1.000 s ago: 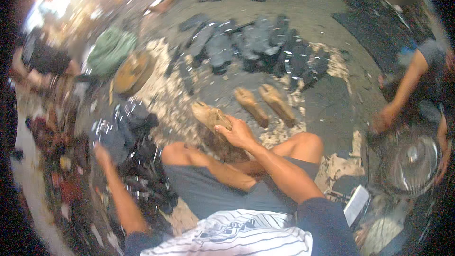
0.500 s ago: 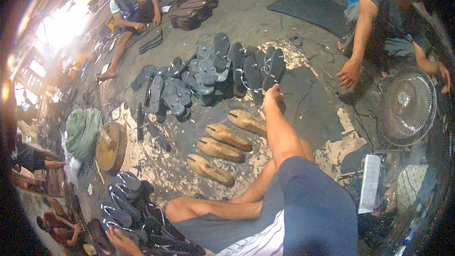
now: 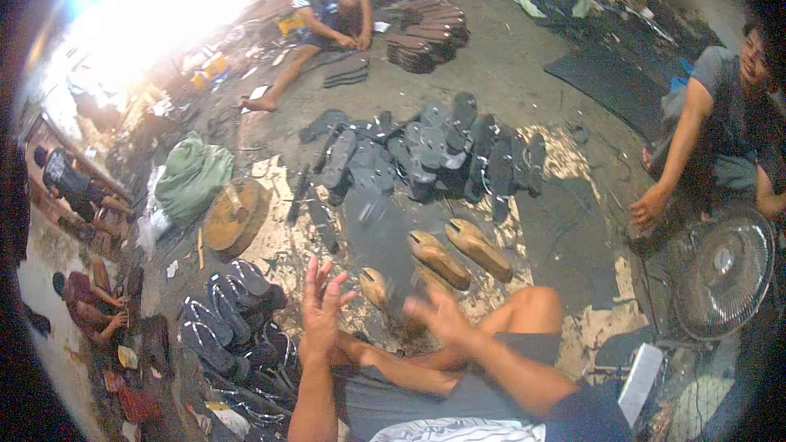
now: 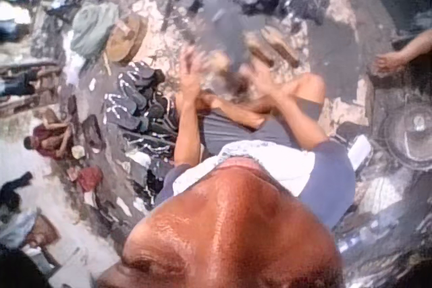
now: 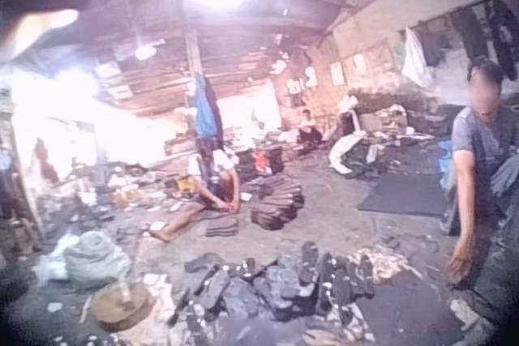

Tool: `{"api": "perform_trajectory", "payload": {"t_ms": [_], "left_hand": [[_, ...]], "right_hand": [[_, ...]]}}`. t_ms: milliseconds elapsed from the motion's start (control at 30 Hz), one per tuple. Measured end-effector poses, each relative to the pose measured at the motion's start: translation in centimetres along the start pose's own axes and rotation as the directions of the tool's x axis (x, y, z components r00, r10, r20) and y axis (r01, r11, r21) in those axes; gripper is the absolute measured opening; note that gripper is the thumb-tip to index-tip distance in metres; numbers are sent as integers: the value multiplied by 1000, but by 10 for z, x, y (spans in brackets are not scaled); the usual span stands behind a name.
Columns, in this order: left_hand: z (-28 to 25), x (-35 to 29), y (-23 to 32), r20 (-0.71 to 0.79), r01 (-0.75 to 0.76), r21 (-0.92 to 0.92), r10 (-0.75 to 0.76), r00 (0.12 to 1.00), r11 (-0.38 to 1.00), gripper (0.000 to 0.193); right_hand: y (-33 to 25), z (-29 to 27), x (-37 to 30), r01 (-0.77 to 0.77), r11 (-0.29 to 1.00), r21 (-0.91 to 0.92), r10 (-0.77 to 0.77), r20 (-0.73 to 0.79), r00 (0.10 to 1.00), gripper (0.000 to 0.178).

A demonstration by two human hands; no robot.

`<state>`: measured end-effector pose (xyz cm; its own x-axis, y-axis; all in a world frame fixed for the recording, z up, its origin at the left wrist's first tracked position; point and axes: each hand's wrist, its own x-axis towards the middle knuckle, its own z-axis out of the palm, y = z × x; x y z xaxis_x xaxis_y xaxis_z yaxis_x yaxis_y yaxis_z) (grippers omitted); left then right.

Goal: The person sits on the floor and repeatedly picks up black rubber soles and wooden clogs, then presses the soles onto the clogs to assemble sandals. The person handles the items one at a time, turning them over and pressing the parts together.

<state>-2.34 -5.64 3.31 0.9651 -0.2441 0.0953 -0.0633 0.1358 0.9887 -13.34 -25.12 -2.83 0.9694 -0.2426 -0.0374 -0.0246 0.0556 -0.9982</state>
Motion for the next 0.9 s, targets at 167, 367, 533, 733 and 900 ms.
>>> {"api": "perform_trajectory", "payload": {"t_ms": [167,367,533,733,900], "left_hand": [[-18,-32,-3,90,-139,511,108,990,848,41],[-9,-117,-21,263,21,289,-101,959,957,33],[-14,-146,-26,275,45,243,-114,955,969,27],[-15,-147,-21,190,144,268,-199,961,953,37],[-17,-138,-16,224,352,-36,-336,915,935,68]], "right_hand": [[18,21,-71,-264,965,6,222,522,824,55],[17,8,-39,-106,989,99,65,345,936,62],[15,11,-50,-108,990,-94,138,440,887,52],[7,17,-63,-74,983,-166,134,388,912,50],[-26,30,-59,-25,976,-215,92,306,948,40]]}}
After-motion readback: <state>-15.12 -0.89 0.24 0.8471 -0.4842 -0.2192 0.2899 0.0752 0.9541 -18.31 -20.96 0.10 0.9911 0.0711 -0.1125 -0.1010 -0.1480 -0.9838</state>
